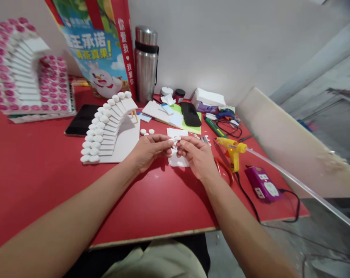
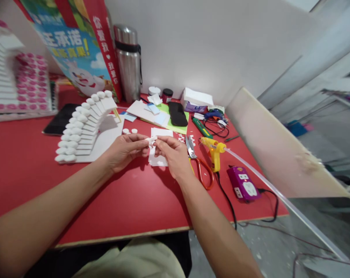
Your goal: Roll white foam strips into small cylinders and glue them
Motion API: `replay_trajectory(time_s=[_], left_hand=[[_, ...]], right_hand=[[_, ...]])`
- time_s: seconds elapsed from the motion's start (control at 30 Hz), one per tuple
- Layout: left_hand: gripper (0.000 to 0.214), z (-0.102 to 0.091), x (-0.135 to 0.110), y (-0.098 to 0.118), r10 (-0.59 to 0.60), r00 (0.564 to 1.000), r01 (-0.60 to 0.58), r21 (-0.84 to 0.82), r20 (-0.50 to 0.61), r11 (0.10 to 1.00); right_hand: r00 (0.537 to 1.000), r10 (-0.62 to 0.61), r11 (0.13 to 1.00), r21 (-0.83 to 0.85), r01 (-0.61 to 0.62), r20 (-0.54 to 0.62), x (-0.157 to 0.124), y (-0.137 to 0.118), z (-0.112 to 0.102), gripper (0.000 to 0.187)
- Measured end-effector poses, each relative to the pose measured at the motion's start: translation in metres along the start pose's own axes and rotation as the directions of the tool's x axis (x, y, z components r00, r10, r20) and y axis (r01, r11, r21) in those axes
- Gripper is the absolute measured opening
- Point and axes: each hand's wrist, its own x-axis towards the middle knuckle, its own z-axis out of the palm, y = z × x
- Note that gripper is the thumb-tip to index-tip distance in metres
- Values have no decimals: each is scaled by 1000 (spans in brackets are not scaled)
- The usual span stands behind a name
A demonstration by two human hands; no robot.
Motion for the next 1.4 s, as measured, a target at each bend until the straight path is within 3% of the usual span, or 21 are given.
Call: replay_trajectory(time_s=[0.63, 1.4], left_hand=[[38, 0, 1, -4, -13, 1000, 13, 20, 10, 1000], [38, 0, 2, -8, -5, 1000, 5, 13, 12, 1000]], right_hand=[[993, -106, 978, -182, 97, -42, 3, 6, -3, 13], [956, -293, 841, -477, 256, -3, -6, -1, 2, 12]])
